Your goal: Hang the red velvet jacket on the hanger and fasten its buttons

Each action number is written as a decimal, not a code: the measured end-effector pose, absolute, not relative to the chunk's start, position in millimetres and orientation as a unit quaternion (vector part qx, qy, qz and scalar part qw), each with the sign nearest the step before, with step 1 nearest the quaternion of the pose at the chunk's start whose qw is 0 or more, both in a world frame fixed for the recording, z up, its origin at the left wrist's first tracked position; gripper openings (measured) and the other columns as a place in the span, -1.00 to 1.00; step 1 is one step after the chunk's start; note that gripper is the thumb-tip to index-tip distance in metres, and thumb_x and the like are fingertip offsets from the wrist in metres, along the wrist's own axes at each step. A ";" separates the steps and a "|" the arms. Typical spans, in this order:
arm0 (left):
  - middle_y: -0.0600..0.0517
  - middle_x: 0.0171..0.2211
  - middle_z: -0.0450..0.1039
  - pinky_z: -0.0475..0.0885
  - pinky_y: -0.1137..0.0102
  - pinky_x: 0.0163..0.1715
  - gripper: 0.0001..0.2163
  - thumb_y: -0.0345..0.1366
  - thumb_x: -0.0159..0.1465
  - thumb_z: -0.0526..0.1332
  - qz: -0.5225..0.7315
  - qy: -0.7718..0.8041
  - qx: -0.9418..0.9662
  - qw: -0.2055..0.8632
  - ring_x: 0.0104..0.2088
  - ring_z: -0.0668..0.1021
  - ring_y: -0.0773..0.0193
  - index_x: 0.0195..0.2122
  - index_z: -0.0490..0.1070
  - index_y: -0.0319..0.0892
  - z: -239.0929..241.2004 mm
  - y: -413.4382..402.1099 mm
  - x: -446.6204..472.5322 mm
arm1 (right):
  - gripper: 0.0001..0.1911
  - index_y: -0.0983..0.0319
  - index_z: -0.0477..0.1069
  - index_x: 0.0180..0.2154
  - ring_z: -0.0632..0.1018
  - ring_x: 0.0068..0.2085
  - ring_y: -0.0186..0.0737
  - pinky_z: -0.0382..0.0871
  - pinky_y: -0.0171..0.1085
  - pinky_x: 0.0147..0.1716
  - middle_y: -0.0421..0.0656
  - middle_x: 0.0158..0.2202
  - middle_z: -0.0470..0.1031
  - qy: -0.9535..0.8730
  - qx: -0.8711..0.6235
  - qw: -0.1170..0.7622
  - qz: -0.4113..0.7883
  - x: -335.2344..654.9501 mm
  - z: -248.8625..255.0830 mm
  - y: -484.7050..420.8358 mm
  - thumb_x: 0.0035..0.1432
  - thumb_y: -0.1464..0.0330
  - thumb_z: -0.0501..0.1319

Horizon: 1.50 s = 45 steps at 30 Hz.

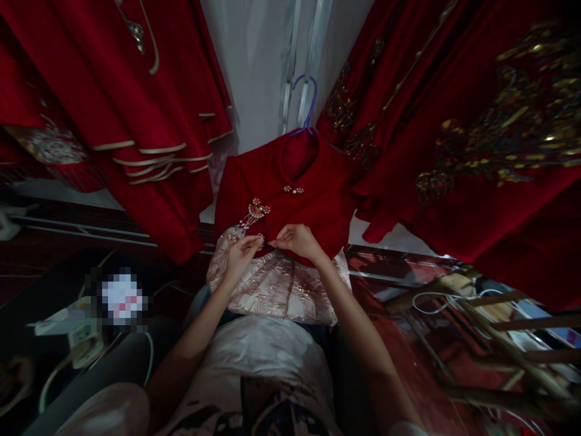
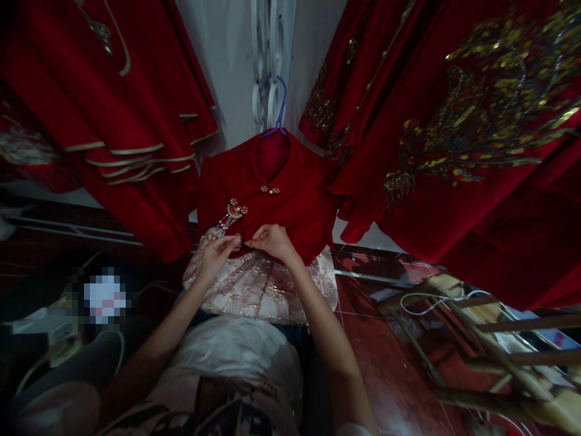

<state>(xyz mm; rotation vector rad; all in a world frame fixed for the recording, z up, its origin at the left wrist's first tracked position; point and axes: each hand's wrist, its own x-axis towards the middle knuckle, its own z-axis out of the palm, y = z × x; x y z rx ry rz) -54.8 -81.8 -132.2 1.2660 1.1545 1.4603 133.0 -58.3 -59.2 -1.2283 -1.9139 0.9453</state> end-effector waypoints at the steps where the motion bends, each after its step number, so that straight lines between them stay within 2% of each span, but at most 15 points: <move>1: -0.12 -0.18 0.57 0.52 0.28 -0.13 -0.61 -0.04 0.10 0.31 0.583 0.458 0.513 0.432 -0.25 0.61 0.24 -0.20 0.49 -0.26 -133.3 -81.5 -55.5 | -0.67 0.29 0.46 -0.45 0.58 -0.42 -0.31 0.40 -0.40 -0.43 -0.11 -0.44 0.59 -0.730 -0.470 0.336 0.364 131.8 -59.8 -58.5 -0.13 0.16 0.41; 4: -0.11 -0.17 0.57 0.51 0.30 -0.12 -0.68 -0.11 0.10 0.32 0.574 0.453 0.541 0.416 -0.20 0.60 0.23 -0.22 0.50 -0.24 -136.7 -80.6 -56.6 | -0.66 0.29 0.45 -0.46 0.56 -0.44 -0.32 0.38 -0.41 -0.45 -0.12 -0.46 0.57 -0.722 -0.467 0.345 0.375 129.3 -63.6 -57.5 -0.14 0.15 0.41; 9: -0.03 -0.29 0.54 0.52 0.41 -0.31 -0.79 -0.27 0.11 0.29 0.556 0.465 0.582 0.368 -0.33 0.57 0.31 -0.23 0.48 -0.22 -139.6 -80.9 -52.9 | -0.65 0.29 0.46 -0.45 0.55 -0.44 -0.33 0.38 -0.40 -0.45 -0.12 -0.46 0.56 -0.713 -0.459 0.365 0.385 128.6 -72.5 -52.5 -0.16 0.15 0.41; 13: -0.03 -0.17 0.42 0.49 0.46 -0.44 -0.76 -0.36 0.14 0.26 0.522 0.500 0.652 0.228 -0.39 0.50 0.38 -0.13 0.45 -0.15 -140.7 -78.2 -49.4 | -0.66 0.28 0.44 -0.47 0.55 -0.44 -0.32 0.38 -0.40 -0.45 -0.13 -0.47 0.55 -0.708 -0.465 0.365 0.385 128.4 -72.6 -52.4 -0.18 0.16 0.42; 17: -0.02 -0.16 0.35 0.49 0.42 -0.36 -0.80 -0.41 0.18 0.22 0.490 0.513 0.695 0.117 -0.36 0.49 0.37 -0.15 0.45 -0.13 -140.5 -71.3 -47.9 | -0.65 0.29 0.45 -0.46 0.54 -0.44 -0.32 0.40 -0.39 -0.43 -0.12 -0.47 0.55 -0.707 -0.466 0.367 0.385 128.0 -71.4 -54.0 -0.19 0.16 0.43; 21: 0.00 -0.23 0.41 0.52 0.42 -0.33 -0.88 -0.34 0.23 0.21 0.526 0.500 0.672 0.149 -0.33 0.53 0.34 -0.21 0.44 -0.16 -142.1 -68.5 -47.4 | -0.65 0.28 0.44 -0.47 0.55 -0.44 -0.32 0.41 -0.39 -0.43 -0.13 -0.48 0.55 -0.706 -0.469 0.373 0.376 126.7 -73.9 -52.9 -0.19 0.16 0.43; 27: -0.02 -0.25 0.53 0.57 0.35 -0.26 -0.85 -0.27 0.22 0.23 0.565 0.458 0.646 0.231 -0.28 0.59 0.29 -0.21 0.46 -0.16 -148.5 -68.1 -45.6 | -0.69 0.27 0.46 -0.46 0.57 -0.43 -0.31 0.43 -0.38 -0.39 -0.14 -0.48 0.55 -0.699 -0.479 0.400 0.348 121.6 -83.9 -49.7 -0.15 0.18 0.41; 37: -0.03 -0.28 0.55 0.56 0.33 -0.21 -0.81 -0.30 0.13 0.29 0.575 0.451 0.614 0.299 -0.29 0.60 0.29 -0.23 0.47 -0.20 -147.7 -68.3 -42.6 | -0.80 0.26 0.44 -0.42 0.57 -0.43 -0.32 0.44 -0.38 -0.38 -0.16 -0.46 0.56 -0.709 -0.478 0.410 0.317 118.3 -93.6 -45.4 -0.04 0.27 0.36; 45: -0.06 -0.31 0.57 0.54 0.29 -0.20 -0.82 -0.32 0.09 0.29 0.566 0.478 0.581 0.336 -0.29 0.61 0.24 -0.27 0.50 -0.23 -151.5 -64.6 -45.2 | -0.97 0.23 0.44 -0.39 0.59 -0.38 -0.33 0.44 -0.41 -0.34 -0.19 -0.41 0.57 -0.728 -0.478 0.408 0.273 112.7 -95.7 -48.2 0.05 0.44 0.28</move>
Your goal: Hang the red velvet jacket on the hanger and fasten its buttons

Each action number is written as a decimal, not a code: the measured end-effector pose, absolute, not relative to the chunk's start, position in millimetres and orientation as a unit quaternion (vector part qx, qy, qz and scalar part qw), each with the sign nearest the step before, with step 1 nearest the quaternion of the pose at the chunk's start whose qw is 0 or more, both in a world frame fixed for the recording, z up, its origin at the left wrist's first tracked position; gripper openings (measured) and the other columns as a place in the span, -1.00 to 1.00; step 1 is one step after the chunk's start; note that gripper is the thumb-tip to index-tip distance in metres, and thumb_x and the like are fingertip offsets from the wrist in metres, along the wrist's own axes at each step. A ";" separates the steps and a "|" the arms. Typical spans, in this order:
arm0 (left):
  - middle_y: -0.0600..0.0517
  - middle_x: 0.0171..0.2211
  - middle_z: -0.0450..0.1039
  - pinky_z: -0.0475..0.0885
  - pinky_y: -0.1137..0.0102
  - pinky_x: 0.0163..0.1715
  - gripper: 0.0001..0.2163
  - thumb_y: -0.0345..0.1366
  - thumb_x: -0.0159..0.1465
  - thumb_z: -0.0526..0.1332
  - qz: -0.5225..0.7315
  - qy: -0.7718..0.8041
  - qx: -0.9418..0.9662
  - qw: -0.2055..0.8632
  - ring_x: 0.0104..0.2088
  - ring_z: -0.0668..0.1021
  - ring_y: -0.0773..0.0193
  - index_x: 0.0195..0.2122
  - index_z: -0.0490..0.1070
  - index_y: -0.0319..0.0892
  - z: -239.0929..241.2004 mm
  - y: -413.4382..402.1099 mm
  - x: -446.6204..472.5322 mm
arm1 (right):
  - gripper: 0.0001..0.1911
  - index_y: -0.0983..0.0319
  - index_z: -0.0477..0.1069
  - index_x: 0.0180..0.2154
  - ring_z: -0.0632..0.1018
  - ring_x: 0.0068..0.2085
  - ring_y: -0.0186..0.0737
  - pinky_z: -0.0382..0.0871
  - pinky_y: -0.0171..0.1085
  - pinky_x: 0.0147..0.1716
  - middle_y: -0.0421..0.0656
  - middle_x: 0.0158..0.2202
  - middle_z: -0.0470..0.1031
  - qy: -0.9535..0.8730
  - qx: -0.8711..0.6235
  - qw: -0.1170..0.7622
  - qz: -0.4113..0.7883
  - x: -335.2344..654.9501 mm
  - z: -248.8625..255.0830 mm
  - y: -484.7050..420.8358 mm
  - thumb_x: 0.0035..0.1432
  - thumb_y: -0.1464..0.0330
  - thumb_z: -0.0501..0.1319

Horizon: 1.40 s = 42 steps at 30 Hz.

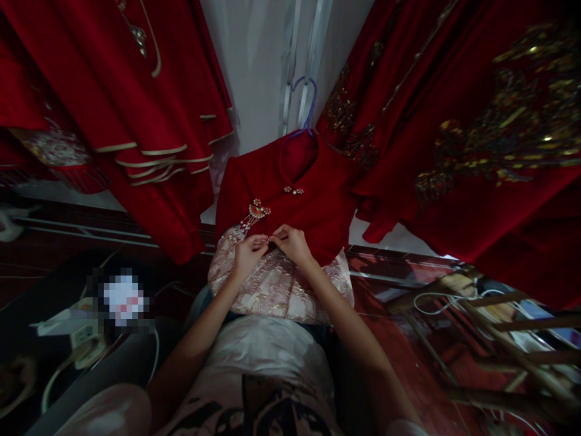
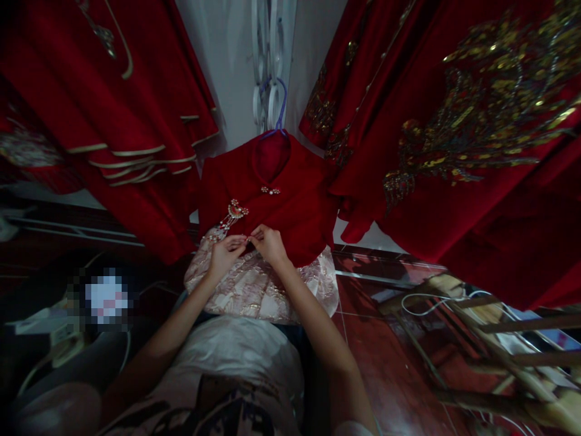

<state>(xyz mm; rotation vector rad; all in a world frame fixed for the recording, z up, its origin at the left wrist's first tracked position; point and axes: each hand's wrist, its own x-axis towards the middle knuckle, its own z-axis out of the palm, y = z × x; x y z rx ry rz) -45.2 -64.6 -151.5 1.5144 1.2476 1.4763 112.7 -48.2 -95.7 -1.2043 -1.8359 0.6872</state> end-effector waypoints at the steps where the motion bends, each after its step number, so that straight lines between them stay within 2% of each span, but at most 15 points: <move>1: -0.06 -0.31 0.57 0.54 0.28 -0.19 -0.83 -0.32 0.09 0.29 0.564 0.482 0.578 0.341 -0.30 0.61 0.24 -0.28 0.50 -0.23 -151.7 -64.6 -45.6 | -0.97 0.23 0.44 -0.38 0.59 -0.38 -0.33 0.44 -0.41 -0.34 -0.19 -0.41 0.57 -0.730 -0.476 0.410 0.268 111.9 -96.4 -48.7 0.06 0.45 0.27; 5: -0.03 -0.32 0.55 0.54 0.33 -0.24 -0.86 -0.31 0.12 0.26 0.554 0.480 0.598 0.324 -0.29 0.59 0.26 -0.29 0.48 -0.21 -151.1 -66.1 -46.1 | -0.97 0.25 0.45 -0.37 0.59 -0.38 -0.33 0.43 -0.42 -0.34 -0.17 -0.39 0.58 -0.737 -0.469 0.409 0.264 111.7 -93.9 -50.7 0.07 0.46 0.25; 11: 0.03 -0.25 0.39 0.46 0.51 -0.45 -0.78 -0.40 0.13 0.23 0.573 0.504 0.611 0.209 -0.37 0.49 0.39 -0.18 0.35 -0.15 -143.0 -72.7 -45.2 | -0.90 0.22 0.48 -0.34 0.56 -0.42 -0.35 0.39 -0.42 -0.39 -0.19 -0.39 0.57 -0.737 -0.497 0.396 0.230 126.9 -68.4 -53.2 0.13 0.42 0.17; 13: 0.03 -0.23 0.34 0.46 0.51 -0.45 -0.81 -0.38 0.16 0.22 0.552 0.497 0.643 0.188 -0.38 0.47 0.40 -0.18 0.38 -0.14 -140.3 -75.0 -44.7 | -0.89 0.21 0.48 -0.34 0.55 -0.43 -0.34 0.36 -0.42 -0.43 -0.19 -0.41 0.56 -0.731 -0.515 0.396 0.208 133.3 -61.9 -54.3 0.13 0.41 0.17; 16: 0.02 -0.19 0.29 0.47 0.48 -0.40 -0.80 -0.35 0.21 0.20 0.502 0.487 0.700 0.144 -0.38 0.45 0.40 -0.13 0.43 -0.09 -138.3 -76.8 -43.1 | -0.93 0.20 0.49 -0.34 0.55 -0.44 -0.31 0.33 -0.41 -0.45 -0.18 -0.44 0.56 -0.749 -0.532 0.335 0.211 137.5 -61.5 -56.2 0.10 0.39 0.23; 18: 0.00 -0.18 0.29 0.47 0.43 -0.34 -0.77 -0.34 0.23 0.20 0.473 0.489 0.726 0.102 -0.30 0.46 0.33 -0.08 0.42 -0.07 -138.2 -76.8 -41.9 | -0.92 0.21 0.50 -0.33 0.56 -0.41 -0.28 0.33 -0.39 -0.43 -0.15 -0.43 0.57 -0.760 -0.540 0.292 0.213 135.6 -66.5 -57.3 0.06 0.37 0.28; 21: -0.03 -0.20 0.31 0.46 0.33 -0.21 -0.83 -0.34 0.25 0.19 0.445 0.498 0.742 0.055 -0.19 0.46 0.22 -0.12 0.42 -0.10 -139.3 -75.9 -41.0 | -0.88 0.22 0.48 -0.32 0.56 -0.40 -0.26 0.31 -0.38 -0.42 -0.13 -0.42 0.57 -0.759 -0.563 0.265 0.190 128.8 -76.5 -57.6 0.03 0.36 0.33; 25: -0.02 -0.22 0.35 0.45 0.30 -0.17 -0.88 -0.32 0.28 0.17 0.451 0.488 0.745 0.062 -0.21 0.47 0.22 -0.18 0.41 -0.13 -141.7 -74.7 -41.9 | -0.89 0.22 0.44 -0.36 0.54 -0.39 -0.29 0.28 -0.40 -0.43 -0.15 -0.41 0.55 -0.754 -0.572 0.277 0.167 122.2 -86.0 -54.9 0.00 0.42 0.33; 30: -0.01 -0.24 0.41 0.47 0.31 -0.16 -0.93 -0.35 0.29 0.13 0.468 0.453 0.752 0.103 -0.18 0.50 0.23 -0.24 0.39 -0.14 -147.0 -73.1 -42.4 | -0.88 0.24 0.39 -0.40 0.52 -0.42 -0.34 0.31 -0.43 -0.42 -0.19 -0.46 0.51 -0.766 -0.525 0.306 0.208 123.3 -91.4 -51.2 -0.03 0.50 0.29; 35: -0.01 -0.22 0.43 0.51 0.33 -0.20 -0.85 -0.33 0.29 0.14 0.497 0.451 0.726 0.153 -0.21 0.53 0.27 -0.11 0.35 -0.13 -152.1 -71.0 -41.6 | -0.88 0.25 0.37 -0.43 0.51 -0.46 -0.35 0.32 -0.44 -0.44 -0.21 -0.50 0.49 -0.763 -0.501 0.325 0.246 126.3 -94.6 -48.3 -0.06 0.47 0.30; 42: -0.03 -0.19 0.40 0.49 0.28 -0.13 -0.83 -0.35 0.30 0.13 0.479 0.455 0.744 0.102 -0.19 0.53 0.24 -0.11 0.39 -0.11 -150.6 -70.8 -42.5 | -0.87 0.25 0.37 -0.44 0.51 -0.46 -0.37 0.34 -0.45 -0.44 -0.22 -0.51 0.48 -0.760 -0.487 0.333 0.273 126.9 -95.6 -46.8 -0.06 0.45 0.31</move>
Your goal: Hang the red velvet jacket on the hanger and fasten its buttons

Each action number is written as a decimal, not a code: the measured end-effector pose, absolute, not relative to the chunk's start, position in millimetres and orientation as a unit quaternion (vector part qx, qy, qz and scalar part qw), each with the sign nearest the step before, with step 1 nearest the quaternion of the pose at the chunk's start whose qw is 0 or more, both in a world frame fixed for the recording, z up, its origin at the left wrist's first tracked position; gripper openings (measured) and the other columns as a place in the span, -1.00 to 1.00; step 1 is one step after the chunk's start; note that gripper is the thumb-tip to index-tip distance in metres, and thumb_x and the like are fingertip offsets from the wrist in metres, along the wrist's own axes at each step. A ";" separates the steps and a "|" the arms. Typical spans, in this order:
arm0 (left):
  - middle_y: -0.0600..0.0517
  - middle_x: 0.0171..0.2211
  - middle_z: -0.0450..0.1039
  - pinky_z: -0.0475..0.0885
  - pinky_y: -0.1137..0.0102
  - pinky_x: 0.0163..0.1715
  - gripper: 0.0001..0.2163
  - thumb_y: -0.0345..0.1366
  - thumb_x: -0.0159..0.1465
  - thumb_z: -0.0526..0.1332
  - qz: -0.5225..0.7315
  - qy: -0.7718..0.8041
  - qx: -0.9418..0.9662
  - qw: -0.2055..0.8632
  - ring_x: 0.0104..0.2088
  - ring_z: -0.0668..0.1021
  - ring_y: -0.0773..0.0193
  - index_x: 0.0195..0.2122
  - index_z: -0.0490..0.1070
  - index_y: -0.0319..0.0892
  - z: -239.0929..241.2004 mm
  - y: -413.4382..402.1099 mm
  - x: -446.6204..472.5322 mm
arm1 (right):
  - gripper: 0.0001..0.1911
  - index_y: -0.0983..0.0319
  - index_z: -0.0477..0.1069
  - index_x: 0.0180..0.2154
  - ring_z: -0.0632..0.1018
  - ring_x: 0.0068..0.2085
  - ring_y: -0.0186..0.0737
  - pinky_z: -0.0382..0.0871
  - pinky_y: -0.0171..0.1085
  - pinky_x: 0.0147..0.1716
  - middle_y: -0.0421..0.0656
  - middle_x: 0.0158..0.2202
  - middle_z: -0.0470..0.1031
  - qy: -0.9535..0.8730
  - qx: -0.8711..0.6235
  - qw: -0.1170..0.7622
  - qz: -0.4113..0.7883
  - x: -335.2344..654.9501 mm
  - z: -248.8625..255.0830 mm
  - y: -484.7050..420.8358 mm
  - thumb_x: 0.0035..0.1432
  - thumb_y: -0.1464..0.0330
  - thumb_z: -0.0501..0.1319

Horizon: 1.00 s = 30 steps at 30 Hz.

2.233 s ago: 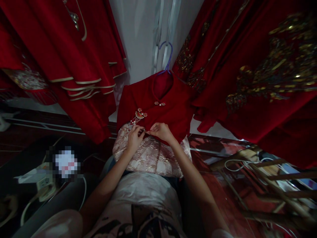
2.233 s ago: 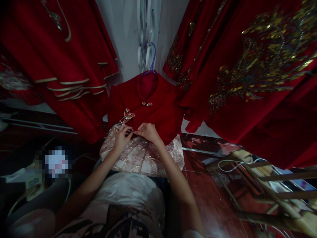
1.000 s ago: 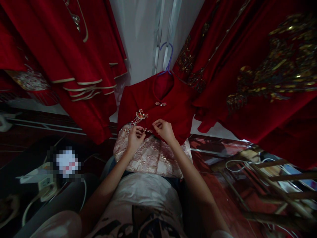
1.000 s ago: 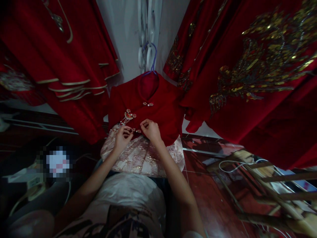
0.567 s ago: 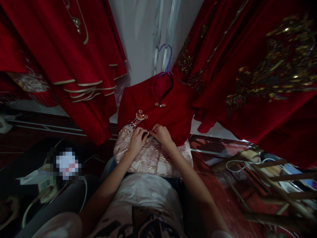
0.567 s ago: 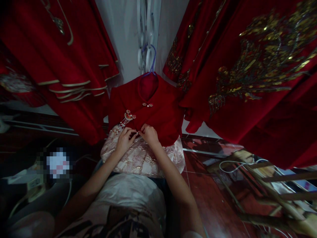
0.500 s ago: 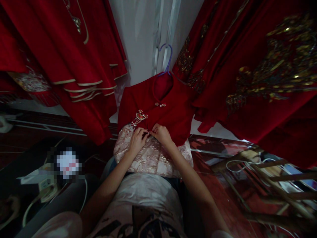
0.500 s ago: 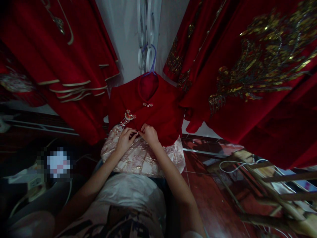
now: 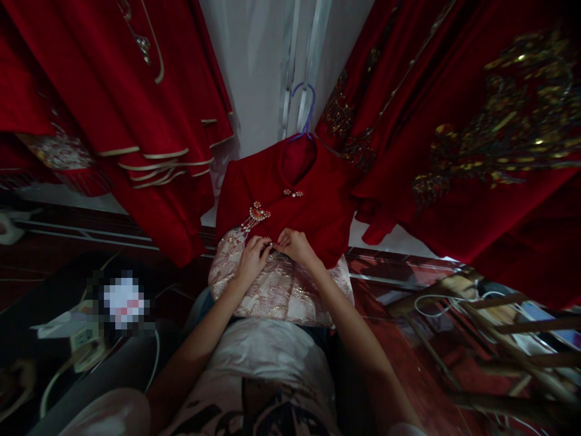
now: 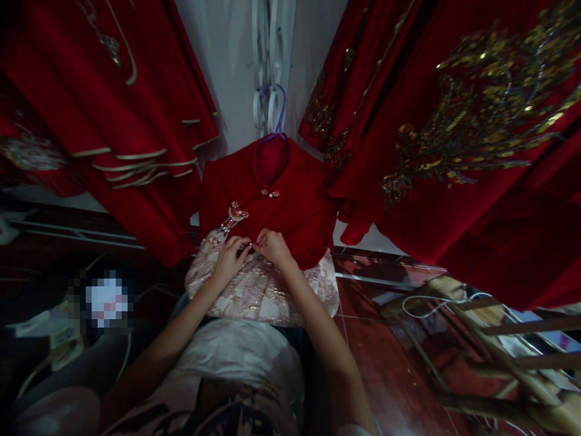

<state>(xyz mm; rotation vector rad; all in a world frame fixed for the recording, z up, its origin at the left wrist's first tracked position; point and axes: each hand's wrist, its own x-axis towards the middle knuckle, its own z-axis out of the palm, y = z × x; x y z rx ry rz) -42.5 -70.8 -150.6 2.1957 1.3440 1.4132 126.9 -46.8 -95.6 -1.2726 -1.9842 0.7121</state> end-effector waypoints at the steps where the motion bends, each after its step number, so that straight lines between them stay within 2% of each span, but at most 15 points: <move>1: -0.02 -0.20 0.40 0.49 0.28 -0.13 -0.85 -0.34 0.29 0.13 0.482 0.457 0.740 0.104 -0.19 0.53 0.24 -0.12 0.39 -0.11 -150.4 -70.9 -42.6 | -0.88 0.25 0.37 -0.44 0.51 -0.46 -0.37 0.34 -0.45 -0.44 -0.22 -0.51 0.48 -0.760 -0.486 0.334 0.274 127.0 -96.1 -46.6 -0.06 0.45 0.31; 10: 0.01 -0.28 0.42 0.54 0.32 -0.20 -0.94 -0.31 0.28 0.15 0.507 0.443 0.720 0.166 -0.23 0.52 0.28 -0.25 0.38 -0.13 -152.3 -72.3 -42.7 | -0.87 0.25 0.36 -0.46 0.51 -0.47 -0.38 0.34 -0.45 -0.46 -0.24 -0.52 0.48 -0.758 -0.478 0.337 0.289 127.1 -91.2 -48.0 -0.08 0.46 0.31; 14: 0.01 -0.26 0.43 0.53 0.37 -0.28 -0.84 -0.30 0.27 0.19 0.517 0.455 0.705 0.167 -0.26 0.53 0.31 -0.12 0.38 -0.12 -153.6 -71.4 -42.1 | -0.86 0.25 0.37 -0.46 0.51 -0.47 -0.37 0.34 -0.45 -0.46 -0.24 -0.52 0.48 -0.759 -0.479 0.335 0.286 126.9 -89.6 -49.1 -0.09 0.45 0.32; 16: 0.00 -0.23 0.42 0.53 0.38 -0.27 -0.82 -0.30 0.28 0.18 0.507 0.458 0.713 0.156 -0.27 0.52 0.31 -0.10 0.39 -0.11 -153.3 -71.1 -42.9 | -0.86 0.25 0.36 -0.46 0.51 -0.47 -0.37 0.34 -0.45 -0.46 -0.24 -0.52 0.48 -0.759 -0.480 0.335 0.286 126.9 -90.2 -49.1 -0.08 0.44 0.33; 20: 0.00 -0.22 0.39 0.53 0.38 -0.27 -0.89 -0.30 0.28 0.16 0.500 0.455 0.721 0.152 -0.29 0.52 0.32 -0.19 0.42 -0.12 -150.9 -71.7 -44.3 | -0.86 0.24 0.37 -0.46 0.51 -0.46 -0.38 0.34 -0.45 -0.45 -0.24 -0.52 0.48 -0.757 -0.481 0.337 0.286 127.2 -91.2 -48.3 -0.08 0.44 0.33; 30: 0.01 -0.28 0.44 0.57 0.33 -0.22 -0.89 -0.25 0.28 0.18 0.524 0.440 0.700 0.204 -0.24 0.55 0.30 -0.24 0.40 -0.14 -150.9 -71.8 -43.8 | -0.85 0.25 0.37 -0.46 0.51 -0.47 -0.37 0.31 -0.46 -0.49 -0.23 -0.53 0.48 -0.761 -0.463 0.336 0.305 129.7 -90.0 -48.6 -0.08 0.41 0.34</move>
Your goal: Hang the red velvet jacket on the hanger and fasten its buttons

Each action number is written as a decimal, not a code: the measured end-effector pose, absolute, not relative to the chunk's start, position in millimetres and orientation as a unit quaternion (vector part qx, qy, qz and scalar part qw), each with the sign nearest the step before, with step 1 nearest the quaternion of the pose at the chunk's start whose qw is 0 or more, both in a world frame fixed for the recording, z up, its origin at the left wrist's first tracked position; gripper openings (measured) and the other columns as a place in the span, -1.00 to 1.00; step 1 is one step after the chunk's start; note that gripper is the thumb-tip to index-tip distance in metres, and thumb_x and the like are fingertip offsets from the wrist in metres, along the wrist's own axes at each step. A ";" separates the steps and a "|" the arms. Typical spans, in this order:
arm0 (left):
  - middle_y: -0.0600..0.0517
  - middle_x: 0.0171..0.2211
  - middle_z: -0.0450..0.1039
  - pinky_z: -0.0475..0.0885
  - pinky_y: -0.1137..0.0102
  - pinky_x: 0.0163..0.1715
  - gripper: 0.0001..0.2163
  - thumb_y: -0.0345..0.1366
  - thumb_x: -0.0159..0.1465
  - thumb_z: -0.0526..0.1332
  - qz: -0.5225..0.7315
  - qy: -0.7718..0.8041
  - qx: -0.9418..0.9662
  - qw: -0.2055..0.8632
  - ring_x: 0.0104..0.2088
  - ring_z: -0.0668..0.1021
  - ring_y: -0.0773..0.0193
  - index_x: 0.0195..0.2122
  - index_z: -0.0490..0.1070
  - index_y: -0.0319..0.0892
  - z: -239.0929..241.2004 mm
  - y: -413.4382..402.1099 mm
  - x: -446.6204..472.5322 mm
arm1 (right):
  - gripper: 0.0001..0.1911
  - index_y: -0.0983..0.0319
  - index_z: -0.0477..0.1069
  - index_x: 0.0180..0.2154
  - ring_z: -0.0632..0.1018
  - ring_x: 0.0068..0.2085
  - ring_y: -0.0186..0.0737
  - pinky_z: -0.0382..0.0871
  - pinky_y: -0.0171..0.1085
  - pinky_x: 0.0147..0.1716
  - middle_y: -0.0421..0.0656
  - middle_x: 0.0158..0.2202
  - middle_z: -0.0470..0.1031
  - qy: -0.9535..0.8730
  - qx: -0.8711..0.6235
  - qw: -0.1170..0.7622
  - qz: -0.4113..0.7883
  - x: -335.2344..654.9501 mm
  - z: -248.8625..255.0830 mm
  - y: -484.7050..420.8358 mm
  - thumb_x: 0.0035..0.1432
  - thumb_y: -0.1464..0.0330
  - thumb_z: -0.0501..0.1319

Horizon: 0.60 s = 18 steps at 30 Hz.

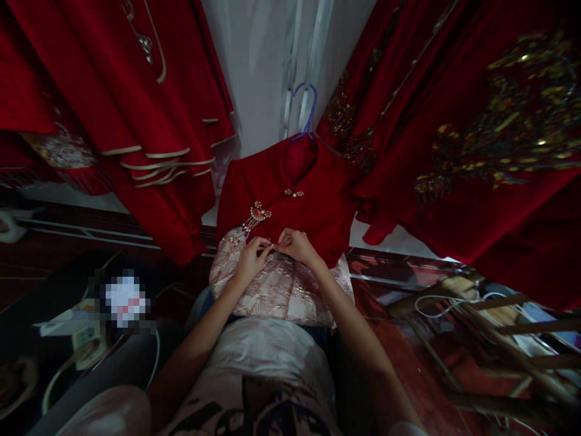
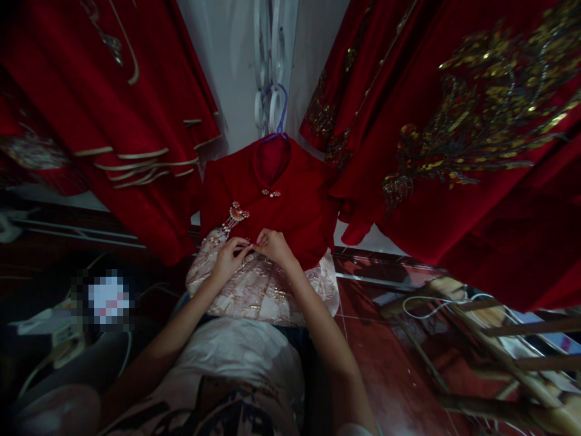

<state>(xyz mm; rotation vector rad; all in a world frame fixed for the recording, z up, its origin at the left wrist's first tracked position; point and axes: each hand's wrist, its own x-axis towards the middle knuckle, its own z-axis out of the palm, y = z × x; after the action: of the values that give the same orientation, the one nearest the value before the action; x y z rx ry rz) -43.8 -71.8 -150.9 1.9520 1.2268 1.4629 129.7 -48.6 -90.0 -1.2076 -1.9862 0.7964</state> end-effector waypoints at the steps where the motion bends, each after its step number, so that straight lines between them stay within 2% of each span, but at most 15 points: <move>1: 0.01 -0.28 0.45 0.58 0.33 -0.23 -0.89 -0.24 0.27 0.18 0.526 0.441 0.697 0.207 -0.25 0.55 0.30 -0.24 0.40 -0.15 -152.3 -71.2 -44.1 | -0.85 0.25 0.37 -0.46 0.51 -0.47 -0.37 0.31 -0.46 -0.49 -0.22 -0.52 0.48 -0.762 -0.464 0.334 0.305 129.7 -90.0 -48.8 -0.08 0.40 0.34; 7: 0.01 -0.30 0.47 0.58 0.34 -0.29 -0.86 -0.20 0.25 0.20 0.532 0.451 0.681 0.221 -0.29 0.56 0.29 -0.26 0.39 -0.16 -157.3 -68.7 -45.1 | -0.80 0.25 0.37 -0.47 0.52 -0.47 -0.36 0.32 -0.45 -0.48 -0.21 -0.52 0.49 -0.760 -0.463 0.339 0.306 129.2 -91.1 -48.1 -0.08 0.32 0.36; 18: 0.02 -0.28 0.45 0.52 0.34 -0.16 -0.84 -0.20 0.22 0.24 0.555 0.422 0.639 0.324 -0.23 0.55 0.31 -0.26 0.39 -0.16 -149.9 -72.7 -40.0 | -0.72 0.25 0.36 -0.45 0.52 -0.43 -0.33 0.35 -0.38 -0.42 -0.18 -0.47 0.51 -0.753 -0.437 0.310 0.383 136.1 -81.1 -48.3 -0.13 0.25 0.39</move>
<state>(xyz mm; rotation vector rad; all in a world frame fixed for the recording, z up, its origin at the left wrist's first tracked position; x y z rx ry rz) -40.0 -72.7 -149.9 1.6770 1.1070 1.4548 136.1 -48.3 -81.1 -1.1538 -1.9882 1.0103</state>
